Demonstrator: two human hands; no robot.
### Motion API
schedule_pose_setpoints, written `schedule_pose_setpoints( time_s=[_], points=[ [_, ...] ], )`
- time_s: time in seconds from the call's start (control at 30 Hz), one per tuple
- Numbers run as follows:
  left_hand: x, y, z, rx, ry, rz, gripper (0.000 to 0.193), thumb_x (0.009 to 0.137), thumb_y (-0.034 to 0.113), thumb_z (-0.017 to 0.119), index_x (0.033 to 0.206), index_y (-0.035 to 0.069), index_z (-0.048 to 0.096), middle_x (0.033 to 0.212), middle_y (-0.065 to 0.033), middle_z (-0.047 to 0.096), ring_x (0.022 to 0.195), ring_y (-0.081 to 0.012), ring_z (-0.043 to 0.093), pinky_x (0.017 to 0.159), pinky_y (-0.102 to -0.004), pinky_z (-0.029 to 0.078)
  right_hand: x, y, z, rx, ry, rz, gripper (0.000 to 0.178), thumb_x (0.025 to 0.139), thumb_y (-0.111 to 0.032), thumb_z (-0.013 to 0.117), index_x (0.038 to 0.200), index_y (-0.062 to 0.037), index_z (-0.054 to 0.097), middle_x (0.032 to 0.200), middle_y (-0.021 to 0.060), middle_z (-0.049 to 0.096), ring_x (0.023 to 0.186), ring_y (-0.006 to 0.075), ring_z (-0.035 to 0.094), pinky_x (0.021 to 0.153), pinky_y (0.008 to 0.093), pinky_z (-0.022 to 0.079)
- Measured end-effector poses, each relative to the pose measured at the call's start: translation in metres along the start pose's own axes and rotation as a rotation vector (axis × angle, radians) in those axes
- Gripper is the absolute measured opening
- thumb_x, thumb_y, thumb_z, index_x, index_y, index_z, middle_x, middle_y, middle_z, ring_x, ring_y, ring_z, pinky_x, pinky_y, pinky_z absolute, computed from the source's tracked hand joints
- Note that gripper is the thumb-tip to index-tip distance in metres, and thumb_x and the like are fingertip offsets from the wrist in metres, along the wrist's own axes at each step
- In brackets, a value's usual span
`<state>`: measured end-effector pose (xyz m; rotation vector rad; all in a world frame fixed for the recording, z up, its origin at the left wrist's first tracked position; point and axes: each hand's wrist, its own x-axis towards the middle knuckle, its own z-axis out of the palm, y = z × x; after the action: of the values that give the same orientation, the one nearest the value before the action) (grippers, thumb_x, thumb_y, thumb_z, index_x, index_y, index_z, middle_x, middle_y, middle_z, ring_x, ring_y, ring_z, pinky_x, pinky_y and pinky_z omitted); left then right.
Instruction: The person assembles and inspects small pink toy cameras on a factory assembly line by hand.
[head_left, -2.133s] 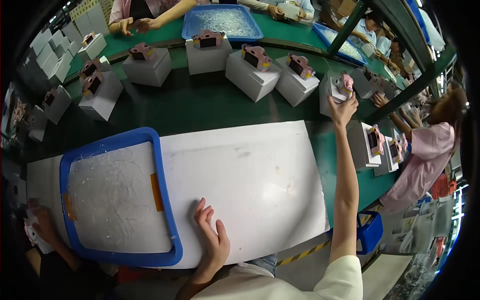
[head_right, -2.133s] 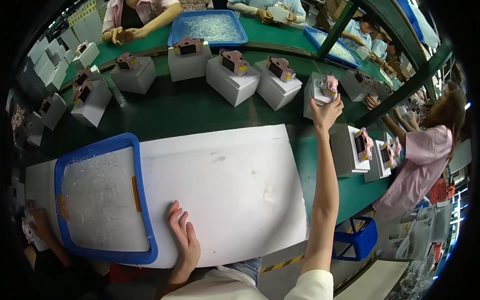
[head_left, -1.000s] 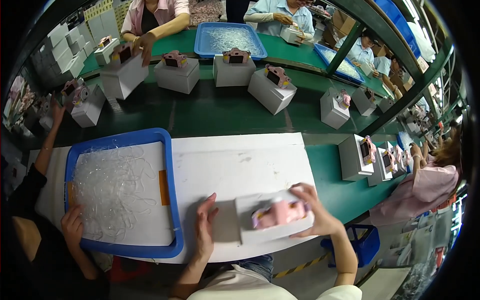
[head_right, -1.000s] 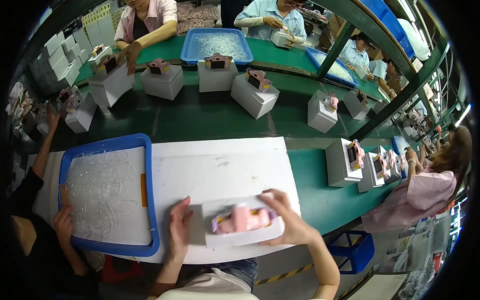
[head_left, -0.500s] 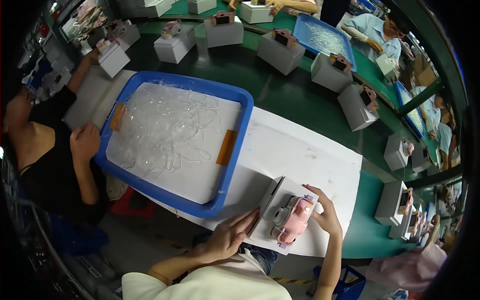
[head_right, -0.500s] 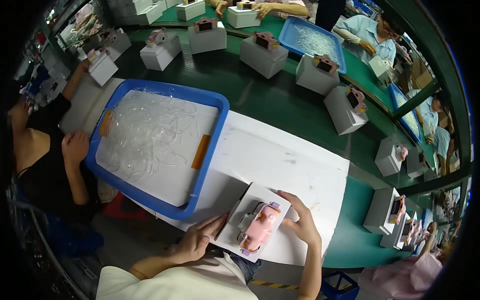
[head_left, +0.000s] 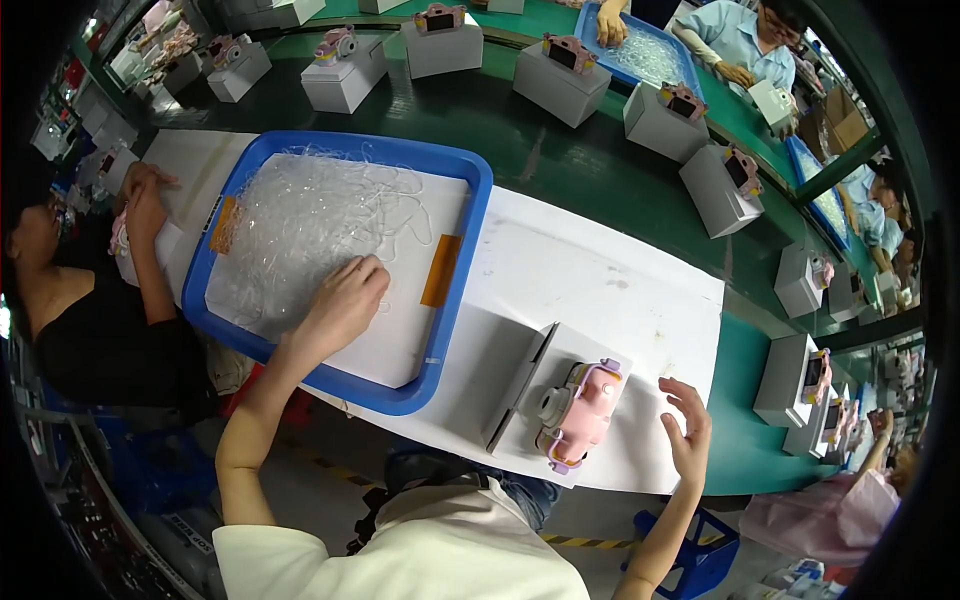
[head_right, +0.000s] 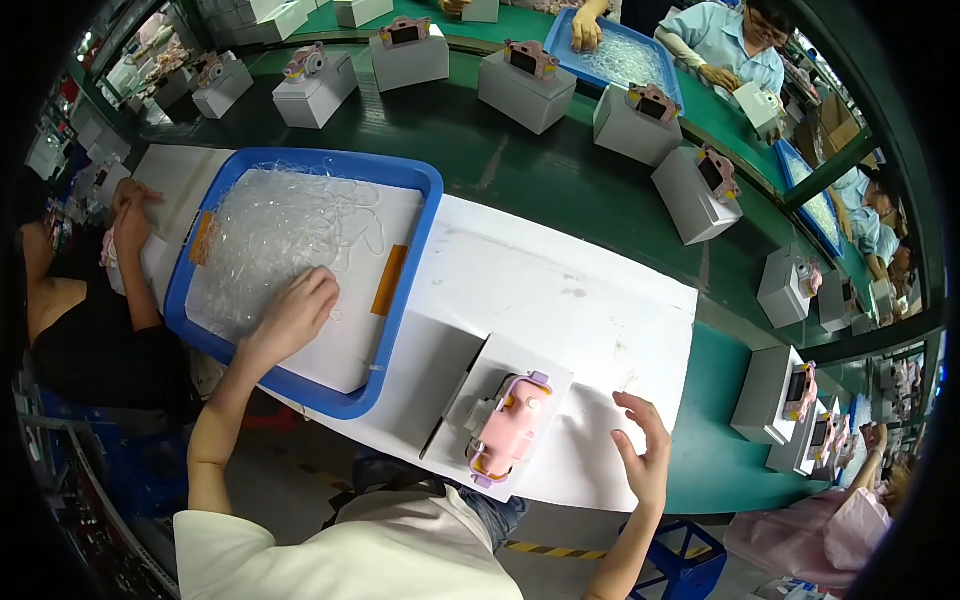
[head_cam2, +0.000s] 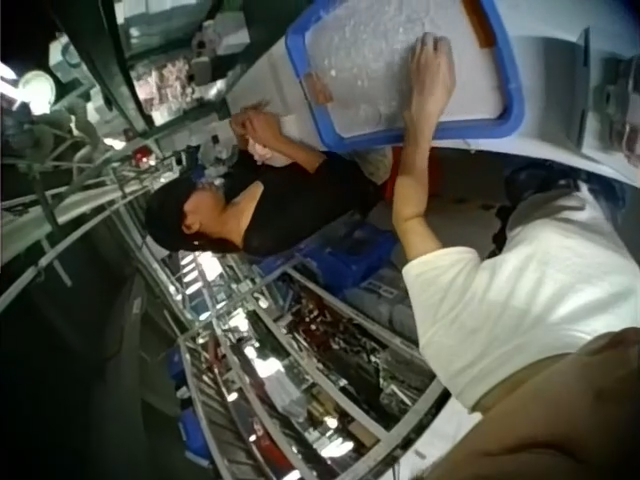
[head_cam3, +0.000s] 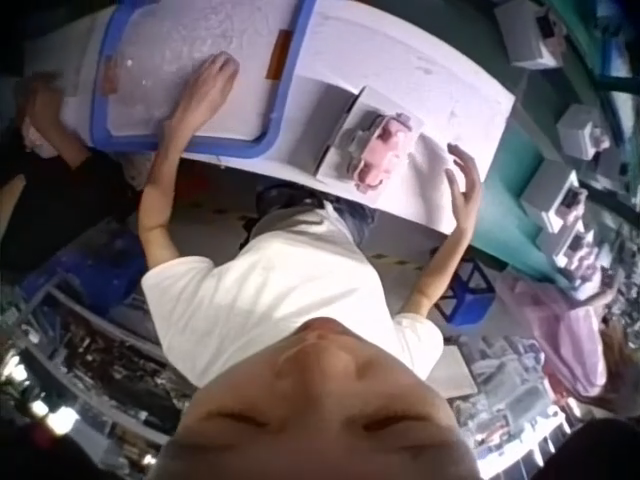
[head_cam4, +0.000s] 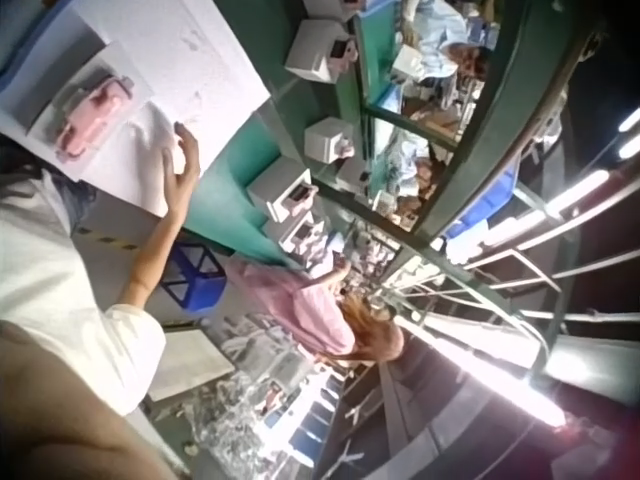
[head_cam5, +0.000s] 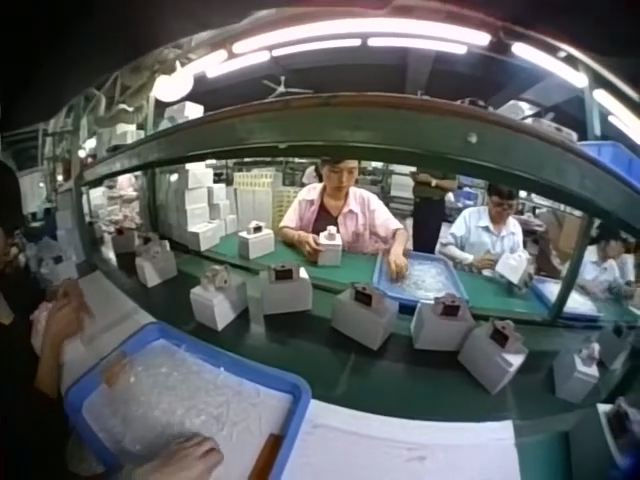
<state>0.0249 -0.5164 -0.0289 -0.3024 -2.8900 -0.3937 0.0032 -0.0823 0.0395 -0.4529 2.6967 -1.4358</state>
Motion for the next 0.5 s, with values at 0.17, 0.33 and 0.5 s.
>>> schedule_pose_setpoints(
  time_s=[0.17, 0.33, 0.5],
  points=[
    [0.022, -0.002, -0.052, -0.531, 0.330, -0.222, 0.009, 0.075, -0.002, 0.047, 0.080, 0.005, 0.044, 0.084, -0.0066, 0.049, 0.075, -0.0201, 0.047, 0.070, -0.0265, 0.039, -0.014, 0.004, -0.014, 0.062, 0.123, -0.004, 0.035, 0.079, -0.019, 0.057, 0.107, 0.0014, 0.054, 0.103, 0.0151, 0.057, 0.094, 0.0245, 0.054, 0.082, 0.0333, 0.043],
    [0.027, 0.021, -0.089, -0.816, 0.350, -0.225, 0.011, 0.073, -0.002, 0.050, 0.080, 0.005, 0.045, 0.084, -0.0058, 0.046, 0.076, -0.0190, 0.044, 0.071, -0.0249, 0.036, -0.017, -0.012, -0.009, 0.105, 0.340, -0.078, 0.030, 0.082, -0.019, 0.054, 0.104, 0.0011, 0.054, 0.100, 0.0151, 0.057, 0.092, 0.0242, 0.055, 0.079, 0.0321, 0.044],
    [0.015, 0.107, -0.120, -0.706, 0.024, 0.259, 0.015, 0.070, 0.000, 0.054, 0.083, 0.004, 0.051, 0.088, -0.0070, 0.041, 0.083, -0.0208, 0.039, 0.075, -0.0285, 0.033, -0.031, -0.086, 0.022, 0.139, 0.409, -0.305, 0.025, 0.081, -0.022, 0.056, 0.094, -0.0010, 0.058, 0.098, 0.0140, 0.056, 0.089, 0.0236, 0.053, 0.078, 0.0327, 0.044]
  ],
)
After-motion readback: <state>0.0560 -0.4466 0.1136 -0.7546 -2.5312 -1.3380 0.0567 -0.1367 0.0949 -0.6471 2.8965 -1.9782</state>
